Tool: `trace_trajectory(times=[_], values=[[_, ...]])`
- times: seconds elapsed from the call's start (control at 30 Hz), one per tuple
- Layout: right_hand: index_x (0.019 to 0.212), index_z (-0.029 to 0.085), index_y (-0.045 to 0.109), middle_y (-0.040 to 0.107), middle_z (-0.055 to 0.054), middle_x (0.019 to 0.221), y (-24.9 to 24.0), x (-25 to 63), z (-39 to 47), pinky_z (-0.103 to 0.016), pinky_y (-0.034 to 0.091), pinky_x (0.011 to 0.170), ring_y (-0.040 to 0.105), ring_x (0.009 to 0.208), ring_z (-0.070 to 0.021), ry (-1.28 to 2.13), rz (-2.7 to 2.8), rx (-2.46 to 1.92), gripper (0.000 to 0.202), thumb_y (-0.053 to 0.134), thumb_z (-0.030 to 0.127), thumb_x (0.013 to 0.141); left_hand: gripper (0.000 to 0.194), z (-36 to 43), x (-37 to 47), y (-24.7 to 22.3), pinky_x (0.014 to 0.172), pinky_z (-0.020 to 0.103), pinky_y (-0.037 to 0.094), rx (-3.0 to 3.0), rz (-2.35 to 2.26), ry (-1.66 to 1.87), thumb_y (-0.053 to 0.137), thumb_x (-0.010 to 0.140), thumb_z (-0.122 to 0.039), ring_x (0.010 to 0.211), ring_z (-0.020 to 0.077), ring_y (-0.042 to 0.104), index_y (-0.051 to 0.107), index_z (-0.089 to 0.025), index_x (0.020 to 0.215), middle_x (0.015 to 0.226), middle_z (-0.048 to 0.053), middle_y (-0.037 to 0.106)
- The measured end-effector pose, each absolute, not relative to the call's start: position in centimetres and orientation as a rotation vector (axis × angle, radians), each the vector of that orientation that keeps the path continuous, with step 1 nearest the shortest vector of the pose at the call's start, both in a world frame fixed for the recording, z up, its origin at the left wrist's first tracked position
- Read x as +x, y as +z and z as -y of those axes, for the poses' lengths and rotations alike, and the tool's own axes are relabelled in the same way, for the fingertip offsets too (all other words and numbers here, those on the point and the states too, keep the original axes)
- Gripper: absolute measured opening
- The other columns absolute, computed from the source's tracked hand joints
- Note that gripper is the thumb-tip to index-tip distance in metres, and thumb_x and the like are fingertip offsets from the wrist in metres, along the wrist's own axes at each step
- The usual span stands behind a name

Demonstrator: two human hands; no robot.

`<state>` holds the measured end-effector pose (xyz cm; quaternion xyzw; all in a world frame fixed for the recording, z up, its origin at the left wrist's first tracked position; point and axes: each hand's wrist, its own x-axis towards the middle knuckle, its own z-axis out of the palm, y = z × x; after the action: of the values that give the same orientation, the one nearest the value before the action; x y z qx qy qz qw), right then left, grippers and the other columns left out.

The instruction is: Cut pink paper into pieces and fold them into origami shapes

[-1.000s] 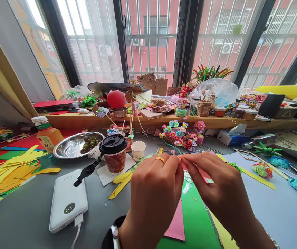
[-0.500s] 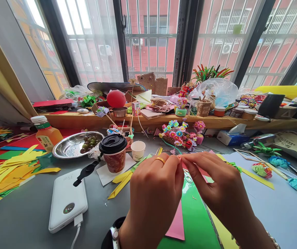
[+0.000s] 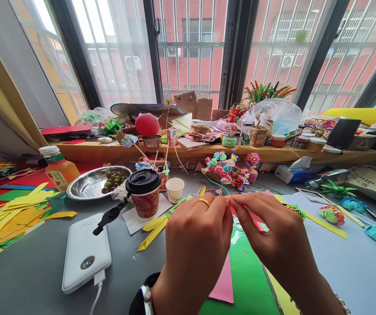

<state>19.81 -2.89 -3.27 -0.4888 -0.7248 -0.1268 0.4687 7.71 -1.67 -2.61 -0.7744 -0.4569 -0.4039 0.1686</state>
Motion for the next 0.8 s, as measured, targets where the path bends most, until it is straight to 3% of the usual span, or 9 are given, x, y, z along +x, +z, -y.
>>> trace_trajectory(times=[0.8], values=[[0.075, 0.016, 0.062, 0.064, -0.004, 0.067, -3.47, 19.56, 2.85, -0.03, 0.043, 0.062, 0.057, 0.065, -0.0174, -0.306, 1.764, -1.204, 0.016, 0.046, 0.016, 0.076, 0.016, 1.78, 7.87, -2.82, 0.048, 0.025, 0.025, -2.172, 1.297, -1.14, 0.049, 0.073, -0.019, 0.048, 0.013, 0.045, 0.054, -0.021, 0.057, 0.051, -0.002, 0.054]])
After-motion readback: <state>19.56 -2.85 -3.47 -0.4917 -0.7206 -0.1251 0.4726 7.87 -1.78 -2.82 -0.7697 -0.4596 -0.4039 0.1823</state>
